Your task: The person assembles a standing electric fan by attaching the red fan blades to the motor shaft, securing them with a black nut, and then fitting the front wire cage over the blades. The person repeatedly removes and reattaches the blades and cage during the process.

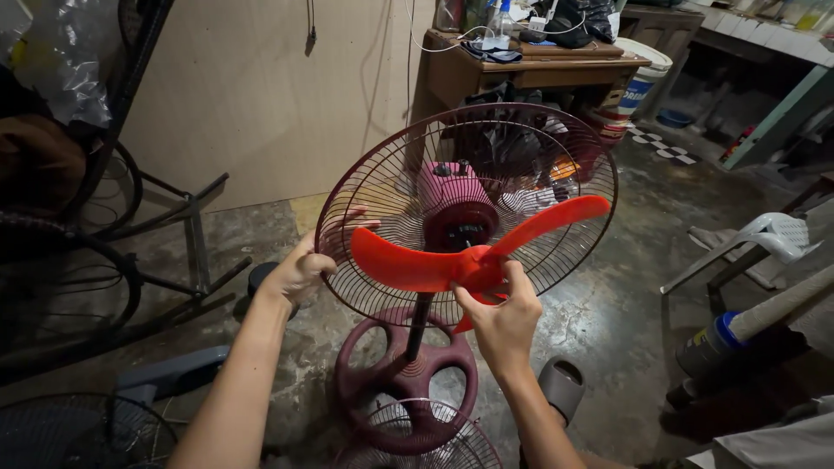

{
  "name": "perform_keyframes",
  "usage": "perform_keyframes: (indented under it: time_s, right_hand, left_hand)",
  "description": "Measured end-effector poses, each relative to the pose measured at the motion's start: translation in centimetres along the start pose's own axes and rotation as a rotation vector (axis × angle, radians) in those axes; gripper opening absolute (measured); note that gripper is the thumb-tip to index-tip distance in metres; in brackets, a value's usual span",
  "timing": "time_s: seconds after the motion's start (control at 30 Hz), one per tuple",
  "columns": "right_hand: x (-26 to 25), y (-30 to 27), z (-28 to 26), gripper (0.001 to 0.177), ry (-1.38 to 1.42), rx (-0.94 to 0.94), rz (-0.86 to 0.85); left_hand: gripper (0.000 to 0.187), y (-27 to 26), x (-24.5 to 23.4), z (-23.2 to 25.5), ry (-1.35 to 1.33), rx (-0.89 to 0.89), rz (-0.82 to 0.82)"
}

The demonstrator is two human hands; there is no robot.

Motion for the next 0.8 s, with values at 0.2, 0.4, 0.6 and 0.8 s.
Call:
perform_keyframes:
  time_s: [0.2,0.4,0.6,0.8]
  right_hand:
    - [1.1,0.7,-0.7,0.050,0.005,-0.054,-0.008]
    - [3.6,2.2,0.9,0.050,0.039,0.055,-0.100]
    - [3.7,1.6,0.6,0.054,0.021,0.050,-0.068]
    - [2.6,1.8,-0.3,0.056,-0.005,0.012,-0.050]
  left_hand:
    - [0.095,0.8,-0.5,0.1,0.008,0.039,-0.083]
    - [0.098,1.3,-2.3,-0.9,0.072,0.007,-0.008]
    - [0.093,1.6,-4.2,-2.5,0.034,-0.050,0.056]
    - [0.089,2.2,-4.3,-3.1,0.019,0.005,0.047]
Point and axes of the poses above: each hand's wrist, its own y-axis towards the middle knuckle, its own x-axis out of the palm, z = x × y, the point moved 9 cm from there along y, towards the middle knuckle, and after that the axes turned 5 degrees about z, right-handed, at the moved point
